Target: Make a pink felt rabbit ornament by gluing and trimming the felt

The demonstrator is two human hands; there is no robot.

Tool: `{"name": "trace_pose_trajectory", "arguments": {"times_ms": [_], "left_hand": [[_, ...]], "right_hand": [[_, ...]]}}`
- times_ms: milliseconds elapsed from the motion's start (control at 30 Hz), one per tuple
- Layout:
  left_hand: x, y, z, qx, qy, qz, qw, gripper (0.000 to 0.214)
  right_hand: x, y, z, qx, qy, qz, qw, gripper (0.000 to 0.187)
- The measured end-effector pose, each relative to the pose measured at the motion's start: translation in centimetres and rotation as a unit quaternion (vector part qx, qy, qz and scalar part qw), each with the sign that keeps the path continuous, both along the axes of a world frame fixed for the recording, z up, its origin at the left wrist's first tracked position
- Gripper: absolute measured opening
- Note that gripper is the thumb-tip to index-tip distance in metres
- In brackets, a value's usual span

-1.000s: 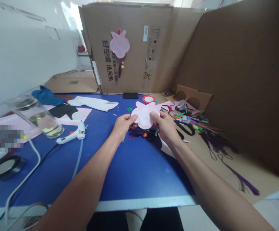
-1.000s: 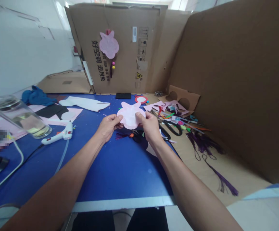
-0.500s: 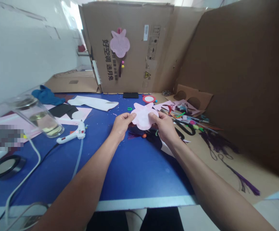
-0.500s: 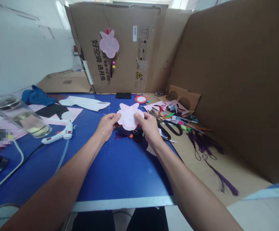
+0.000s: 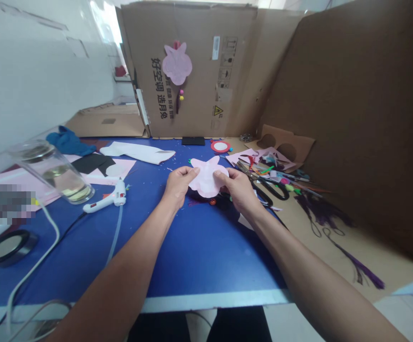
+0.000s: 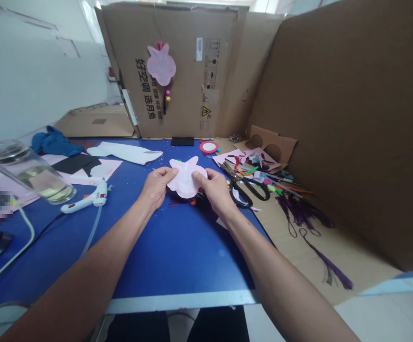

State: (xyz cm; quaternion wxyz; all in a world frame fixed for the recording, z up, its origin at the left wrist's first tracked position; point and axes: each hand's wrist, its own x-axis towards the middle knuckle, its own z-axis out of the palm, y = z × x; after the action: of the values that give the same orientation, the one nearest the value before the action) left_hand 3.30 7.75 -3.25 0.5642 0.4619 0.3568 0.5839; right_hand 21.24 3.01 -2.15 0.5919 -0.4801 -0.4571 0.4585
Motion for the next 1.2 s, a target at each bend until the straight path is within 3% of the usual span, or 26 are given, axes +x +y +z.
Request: {"name": "trace_pose_trajectory", "arguments": {"times_ms": [167, 800, 967, 1200], "left_hand": [[-0.10, -0.04, 0.10, 0.001, 0.013, 0.011, 1.000, 0.041], [0.29, -0.79, 0.24, 0.009, 0.097, -0.061, 0.993, 0.045], [0.34, -0.72, 0.15, 0.007, 0.083, -0.057, 0.995, 0.043], [-0.16, -0.09, 0.02, -0.035, -0.011, -0.007, 0.999, 0.049]], "right_hand": [[0.15, 0.13, -0.20, 0.001, -0.001, 0.015, 1.000, 0.037], [0.45, 0.27, -0.26, 0.031, -0.028, -0.022, 0.999, 0.037], [0.51, 0.24, -0.19, 0.026, -0.020, -0.011, 0.999, 0.038], [0.57, 0.27, 0.08, -0.002, 0.006, 0.016, 1.000, 0.045]]}}
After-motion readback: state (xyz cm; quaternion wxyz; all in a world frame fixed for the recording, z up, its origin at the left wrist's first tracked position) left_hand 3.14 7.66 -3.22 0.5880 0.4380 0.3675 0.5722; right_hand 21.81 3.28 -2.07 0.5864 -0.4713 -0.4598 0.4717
